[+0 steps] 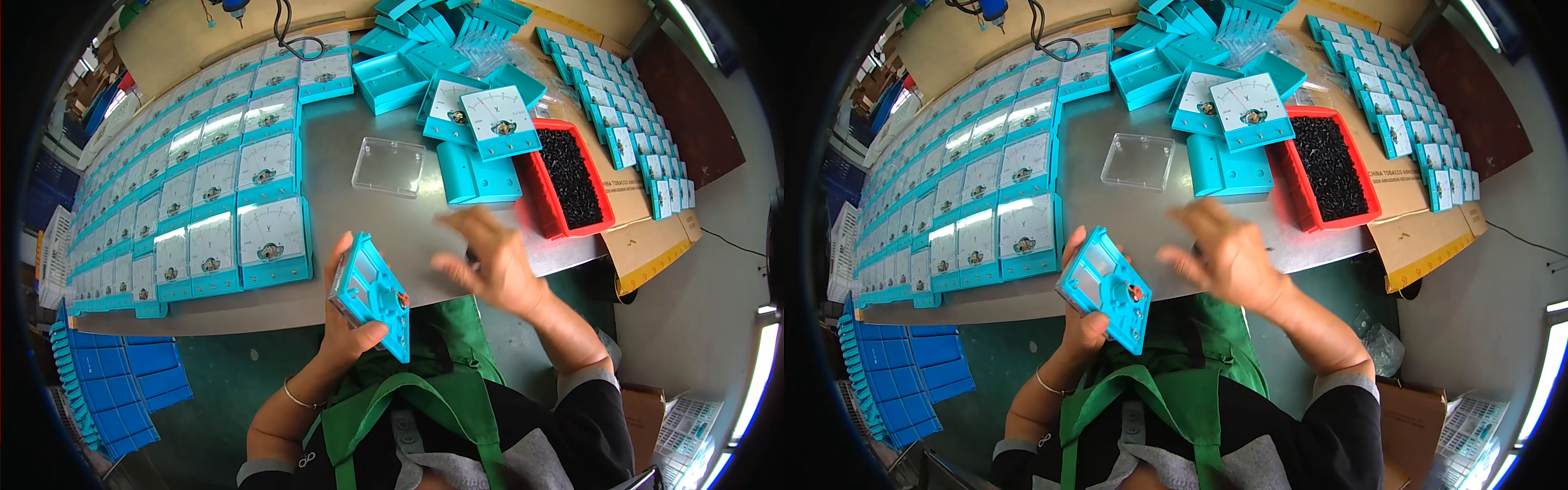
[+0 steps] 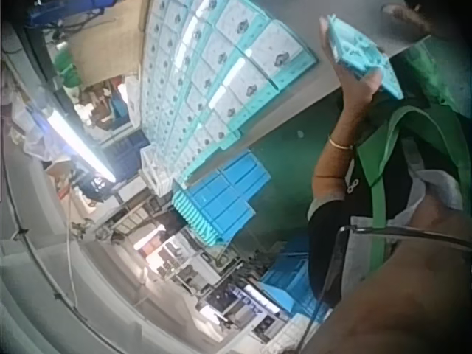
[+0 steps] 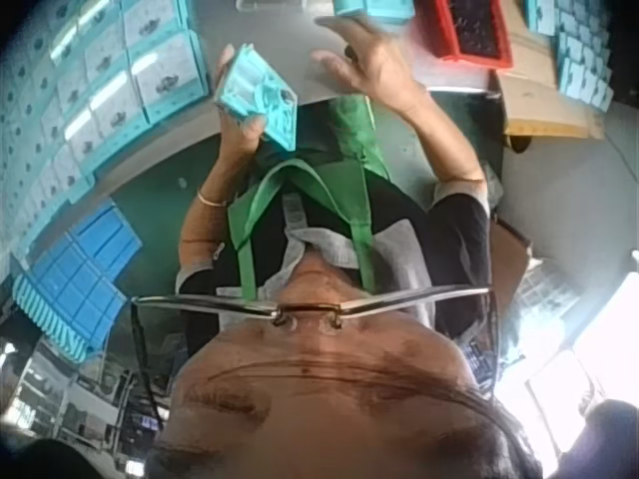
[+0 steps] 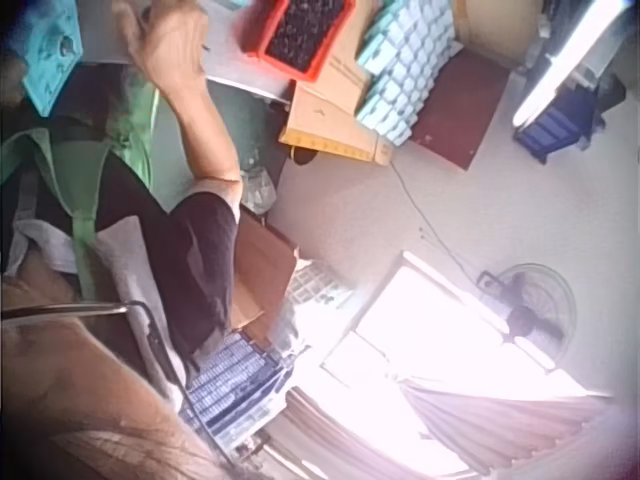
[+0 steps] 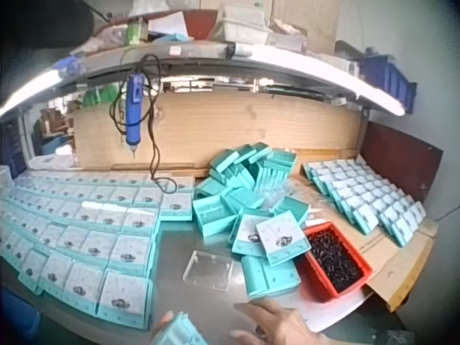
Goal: The person assembles teal-colored analog electrical meters by hand. They pick up a meter unit, use a screwdriver to tighten screws on the front face, place a clear plastic cover over the dial, and then enclose the unit in a teal plastic housing. The completed units are stacked on the table.
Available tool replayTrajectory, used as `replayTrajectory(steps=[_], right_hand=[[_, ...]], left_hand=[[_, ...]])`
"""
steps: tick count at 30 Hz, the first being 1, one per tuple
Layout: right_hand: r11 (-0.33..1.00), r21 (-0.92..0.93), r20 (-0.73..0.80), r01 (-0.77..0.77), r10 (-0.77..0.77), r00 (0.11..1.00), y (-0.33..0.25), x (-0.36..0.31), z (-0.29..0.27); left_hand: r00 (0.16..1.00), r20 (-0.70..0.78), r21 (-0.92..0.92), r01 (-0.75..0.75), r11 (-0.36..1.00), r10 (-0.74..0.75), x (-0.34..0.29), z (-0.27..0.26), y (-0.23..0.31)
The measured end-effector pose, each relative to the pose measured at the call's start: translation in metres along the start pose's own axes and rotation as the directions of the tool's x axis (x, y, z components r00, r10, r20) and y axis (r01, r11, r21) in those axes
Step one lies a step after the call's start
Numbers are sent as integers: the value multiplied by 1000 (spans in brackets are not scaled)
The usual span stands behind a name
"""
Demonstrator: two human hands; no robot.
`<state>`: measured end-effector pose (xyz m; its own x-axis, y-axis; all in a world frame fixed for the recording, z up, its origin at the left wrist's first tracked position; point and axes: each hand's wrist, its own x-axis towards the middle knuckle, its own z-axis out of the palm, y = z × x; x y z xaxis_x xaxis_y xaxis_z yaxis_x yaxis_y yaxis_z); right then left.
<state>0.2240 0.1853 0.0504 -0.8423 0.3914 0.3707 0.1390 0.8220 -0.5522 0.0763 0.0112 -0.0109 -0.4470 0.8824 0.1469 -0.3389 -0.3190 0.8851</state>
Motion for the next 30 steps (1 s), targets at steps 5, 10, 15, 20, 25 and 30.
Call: replayTrajectory(steps=[5,10,15,20,25,30], right_hand=[[920,-371,-10,-129,135,991,40,-9,12],[997,-74,192,-38,51,980,11,-57,-8],[951,-152,-4,-270,273,962,30,-50,-13],[861,-457,-78,-225,213,974,16,-29,14],[938,139,80,-319,310,947,14,-24,-1],[516,743,382,-426,195,903,-2,-34,16]], left_hand=[[990,-94,-118,96,988,-108,1,1,8],[991,-35,-178,124,976,-132,-2,-7,11],[871,298,-185,454,872,-390,14,20,12],[926,198,-242,365,899,-322,5,27,5],[965,19,-146,263,954,-263,-2,8,14],[989,23,-155,149,977,-147,3,20,13]])
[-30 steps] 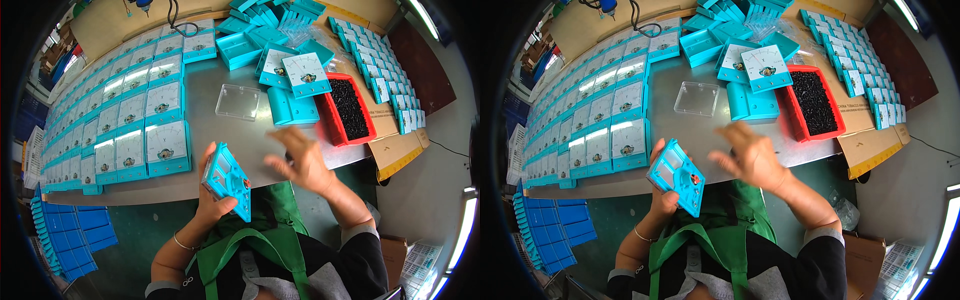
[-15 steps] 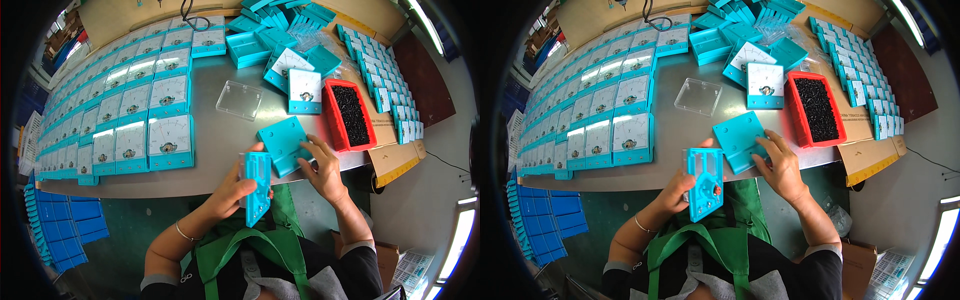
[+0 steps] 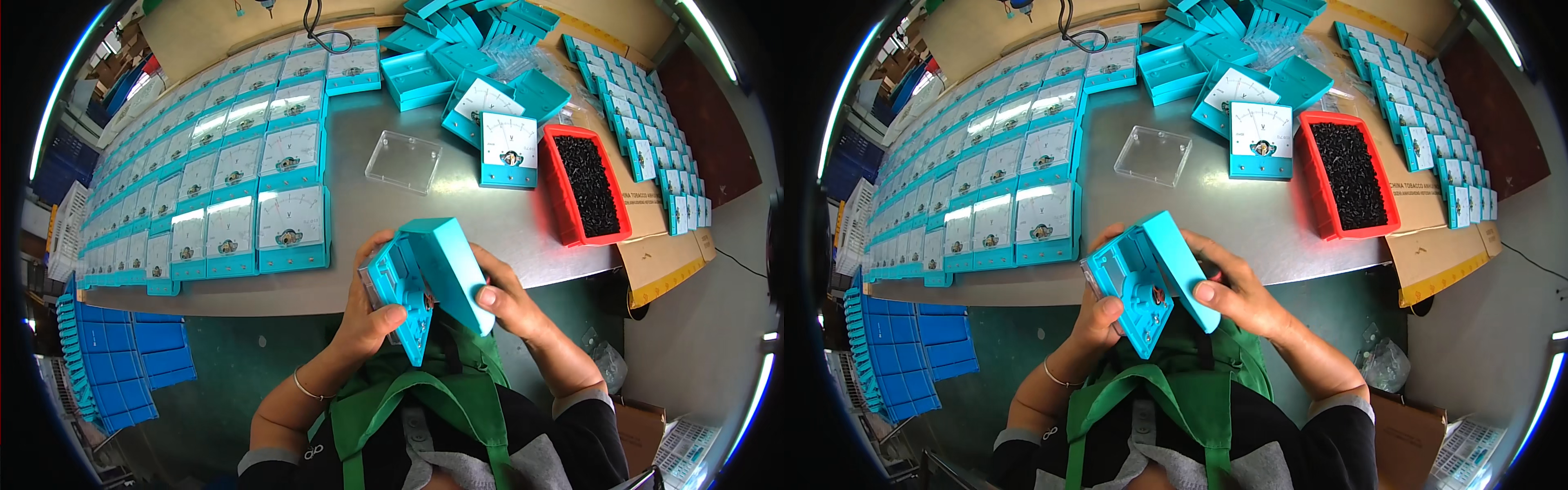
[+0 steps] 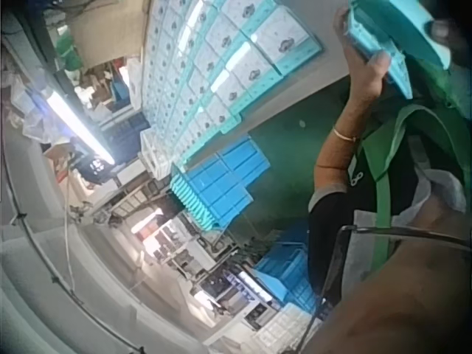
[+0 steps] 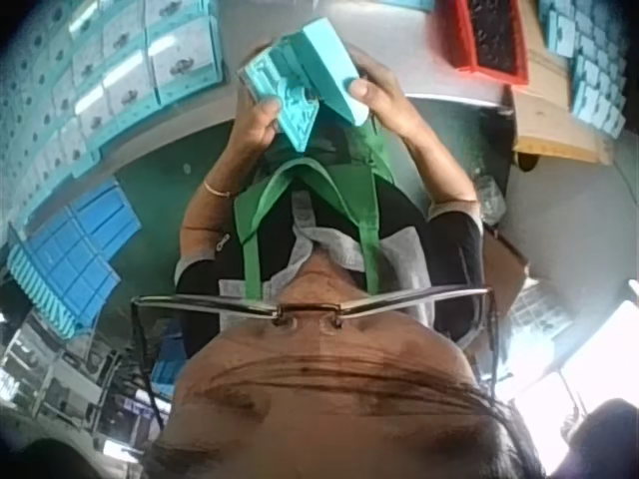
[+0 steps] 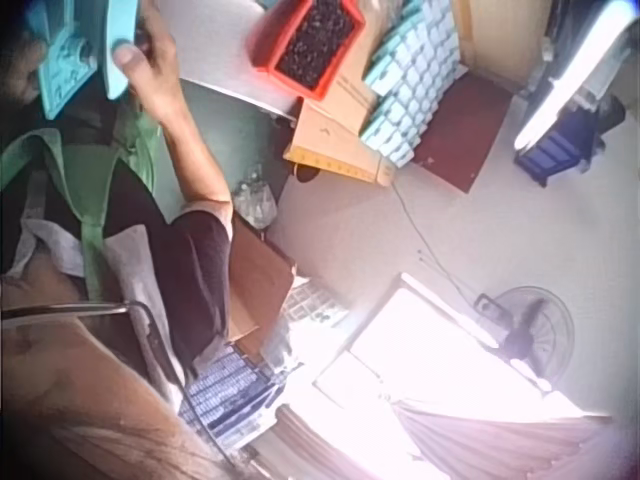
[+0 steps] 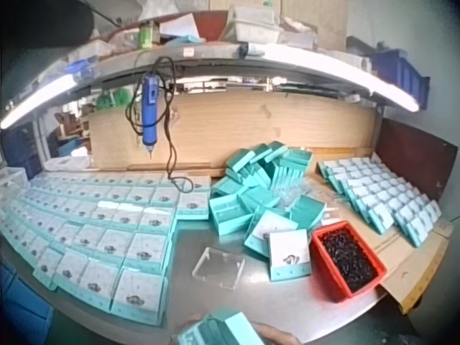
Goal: The person assembles teal-colored analog electrical meters by hand. They pick up a meter unit, use a screwdriver to tighten screws on the front face, place a clear plastic cover over the dial, and then enclose the unit in a teal plastic housing. The completed units are stacked on the table.
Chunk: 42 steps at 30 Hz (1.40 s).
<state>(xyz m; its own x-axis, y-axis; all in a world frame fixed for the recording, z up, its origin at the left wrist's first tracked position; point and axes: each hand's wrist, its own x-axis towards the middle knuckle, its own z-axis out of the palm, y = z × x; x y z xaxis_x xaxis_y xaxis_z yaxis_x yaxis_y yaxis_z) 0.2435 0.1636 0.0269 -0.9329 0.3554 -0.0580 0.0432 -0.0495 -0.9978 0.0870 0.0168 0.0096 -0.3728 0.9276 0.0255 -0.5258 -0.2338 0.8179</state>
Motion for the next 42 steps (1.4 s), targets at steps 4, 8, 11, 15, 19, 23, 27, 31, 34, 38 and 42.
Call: replayTrajectory(steps=[4,8,11,15,19,23,27,31,34,38,42], right_hand=[[993,109,-15,-36,38,999,9,0,8],[990,120,-35,-68,73,997,7,-1,12],[955,268,-31,-124,138,990,4,-1,15],[993,74,35,-93,91,995,-1,-1,14],[996,7,90,-93,92,992,-4,-3,14],[957,-209,135,200,-174,975,-5,-7,26],[948,-260,164,182,-143,976,-6,-1,18],[895,-326,141,305,-273,952,-18,1,9],[761,-529,24,377,-430,902,-21,-2,17],[698,-675,-83,241,-396,914,-28,-1,26],[957,-229,-144,178,-214,966,-11,18,2]], left_hand=[[1000,-15,14,-24,1000,24,1,-3,-3],[999,-29,14,-42,999,43,-2,-4,-7],[998,-37,6,-58,998,58,-3,-6,-7],[999,-31,22,-7,1000,8,-2,-8,-4],[999,13,202,-32,979,30,-4,-7,1],[955,189,492,-293,820,228,-7,-6,4],[955,204,606,-296,738,215,0,-6,11],[957,174,612,-290,736,233,2,-13,9],[801,388,816,-529,234,457,11,-3,11],[787,418,865,-497,65,453,11,-3,0],[783,523,842,-536,-61,336,-10,-4,5]])
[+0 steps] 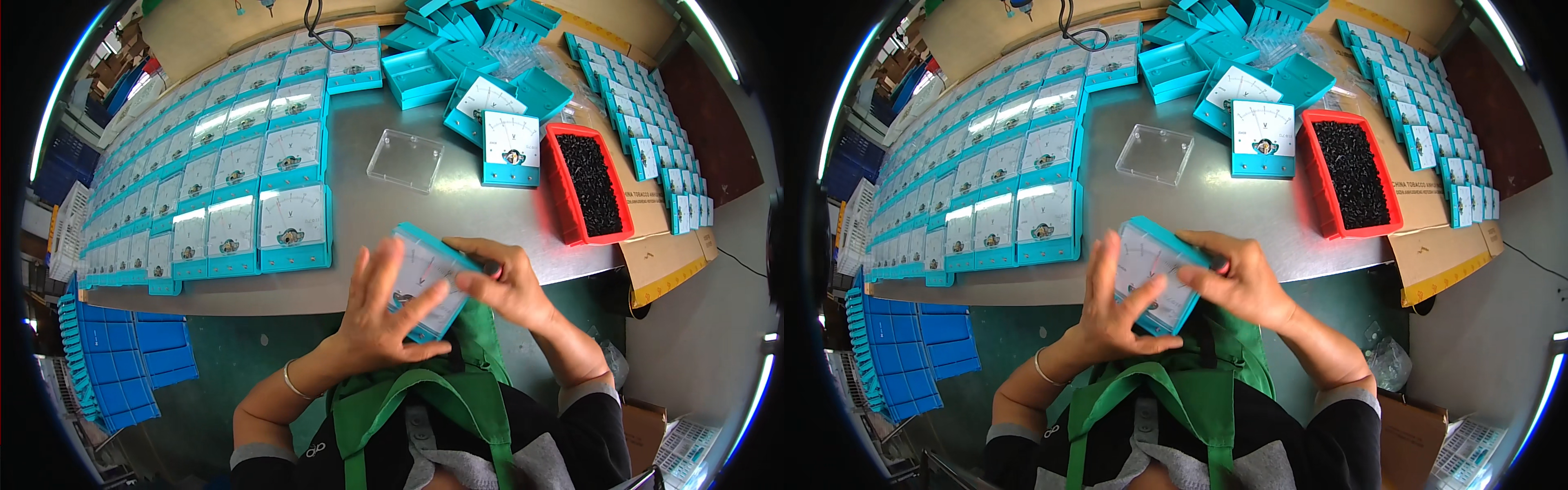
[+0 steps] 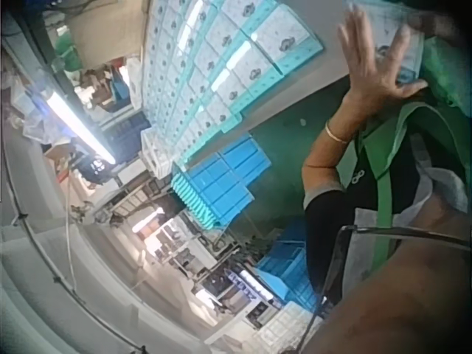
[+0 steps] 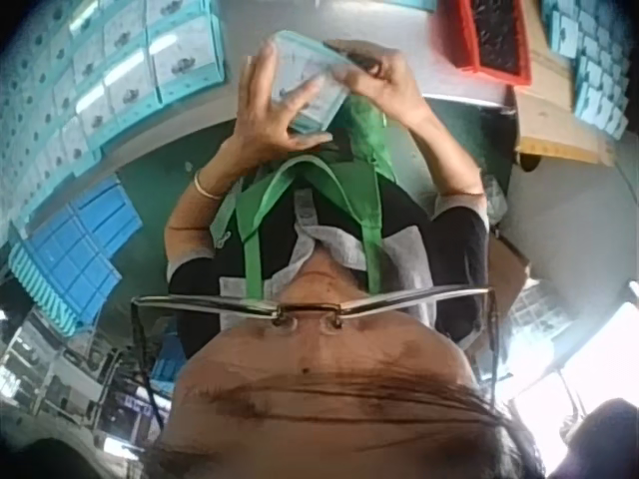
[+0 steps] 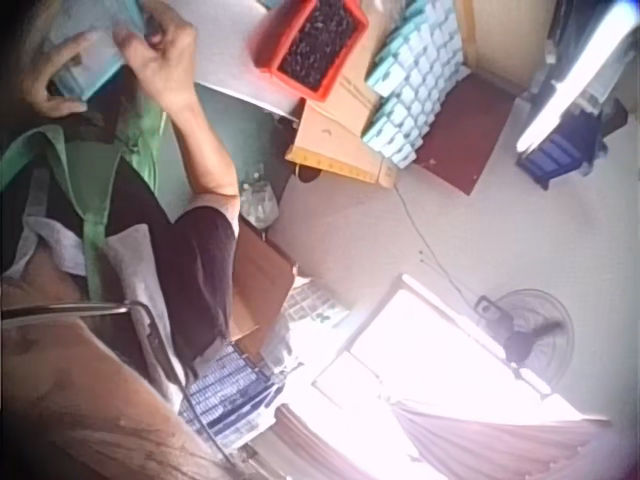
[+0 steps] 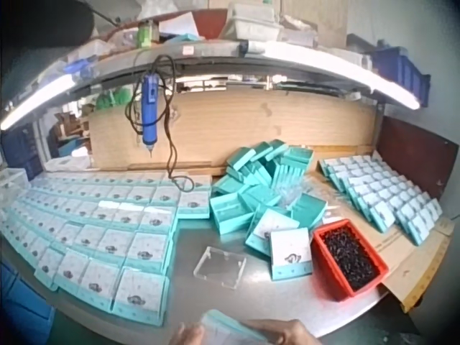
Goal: The person assembles teal-colored analog electrical meters by hand. They pick up a meter unit, use a screwdriver to tighten screws on the front face, place a clear plastic cover over the dial, and then enclose the unit in a teal plastic housing. The completed units are stacked on the table.
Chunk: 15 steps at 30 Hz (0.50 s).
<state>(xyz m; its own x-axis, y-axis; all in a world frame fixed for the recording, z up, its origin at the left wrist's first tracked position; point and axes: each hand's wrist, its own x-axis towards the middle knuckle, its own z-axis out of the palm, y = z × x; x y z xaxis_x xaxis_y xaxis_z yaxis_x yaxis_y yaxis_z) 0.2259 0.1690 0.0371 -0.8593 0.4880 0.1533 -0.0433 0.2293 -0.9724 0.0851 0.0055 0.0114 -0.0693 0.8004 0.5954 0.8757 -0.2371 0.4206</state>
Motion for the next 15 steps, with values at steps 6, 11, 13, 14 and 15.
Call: replayTrajectory(steps=[6,11,13,14,15], right_hand=[[905,-129,104,-405,419,902,17,44,-20],[735,-628,101,254,-248,964,40,82,-11],[759,-598,144,259,-216,966,47,87,-11],[755,-612,122,234,-202,972,42,85,-12],[759,-617,110,210,-182,977,40,78,-13]], left_hand=[[978,173,215,-151,965,114,14,-11,-28],[951,281,266,-208,941,131,28,-29,-39],[939,309,244,-234,941,153,32,-37,-43],[934,327,219,-224,950,145,38,-45,-44],[929,350,197,-199,960,121,41,-53,-43]])
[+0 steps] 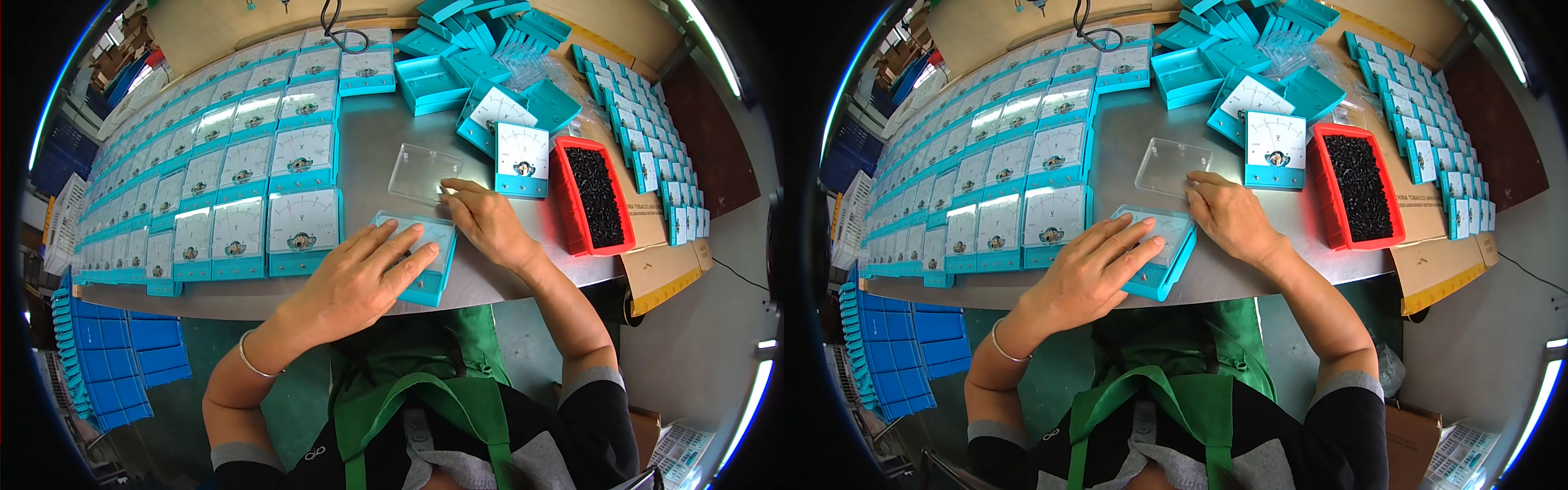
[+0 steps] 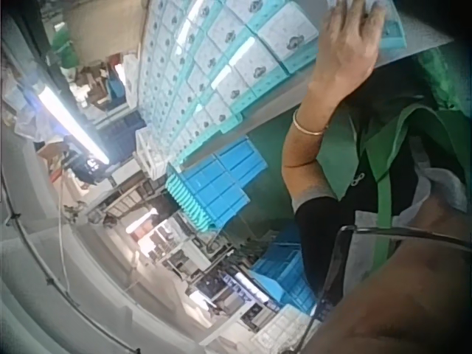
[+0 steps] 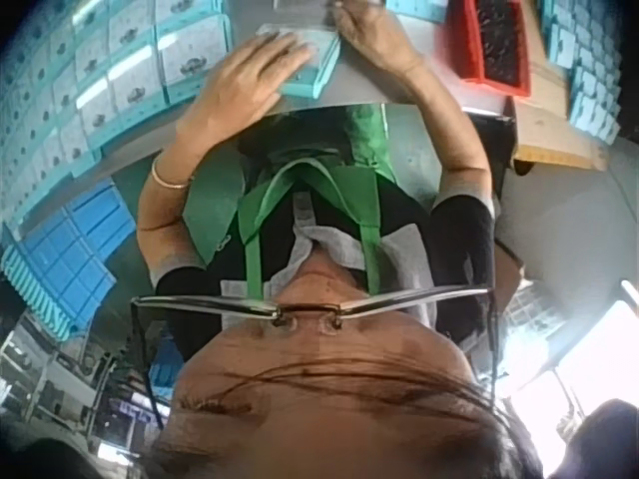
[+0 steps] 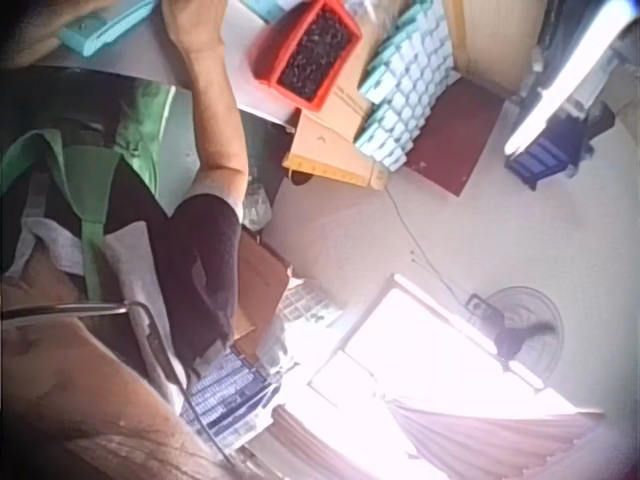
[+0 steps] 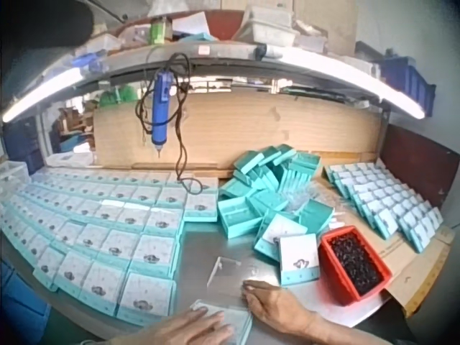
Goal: The person assembles teal-colored analog electrical meters by hand. They pick up a meter unit, use a screwdriver to tighten screws on the front face, place a clear plastic cover over the dial, and then enclose the unit in a teal plastic housing. The completed units are stacked on the table.
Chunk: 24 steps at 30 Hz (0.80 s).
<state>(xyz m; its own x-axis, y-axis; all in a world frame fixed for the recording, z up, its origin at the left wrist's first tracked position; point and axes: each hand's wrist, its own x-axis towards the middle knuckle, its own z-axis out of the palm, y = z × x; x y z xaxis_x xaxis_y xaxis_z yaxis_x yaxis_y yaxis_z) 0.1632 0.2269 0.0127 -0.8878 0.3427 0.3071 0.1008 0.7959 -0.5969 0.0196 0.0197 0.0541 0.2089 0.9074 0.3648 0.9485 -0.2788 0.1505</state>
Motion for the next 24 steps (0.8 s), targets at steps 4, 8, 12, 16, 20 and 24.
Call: replayTrajectory(steps=[4,8,12,16,20,24], right_hand=[[998,-32,94,-50,53,994,-24,-38,-10],[984,-84,27,-156,159,987,-40,-57,-27],[932,-223,-221,-285,237,946,-6,-55,-44],[872,-319,-426,-371,218,878,33,-61,-50],[888,-161,-434,-431,329,839,53,-43,-46],[898,-79,-402,-433,369,838,45,-36,-44]], left_hand=[[997,-62,-106,34,994,-41,17,-19,-15],[995,-70,189,84,978,-72,54,1,-55],[956,98,422,213,881,-278,73,31,-102],[950,71,334,264,905,-303,84,41,-96],[939,75,-372,338,865,-335,106,68,-56],[864,286,-789,458,409,-414,136,95,-33]])
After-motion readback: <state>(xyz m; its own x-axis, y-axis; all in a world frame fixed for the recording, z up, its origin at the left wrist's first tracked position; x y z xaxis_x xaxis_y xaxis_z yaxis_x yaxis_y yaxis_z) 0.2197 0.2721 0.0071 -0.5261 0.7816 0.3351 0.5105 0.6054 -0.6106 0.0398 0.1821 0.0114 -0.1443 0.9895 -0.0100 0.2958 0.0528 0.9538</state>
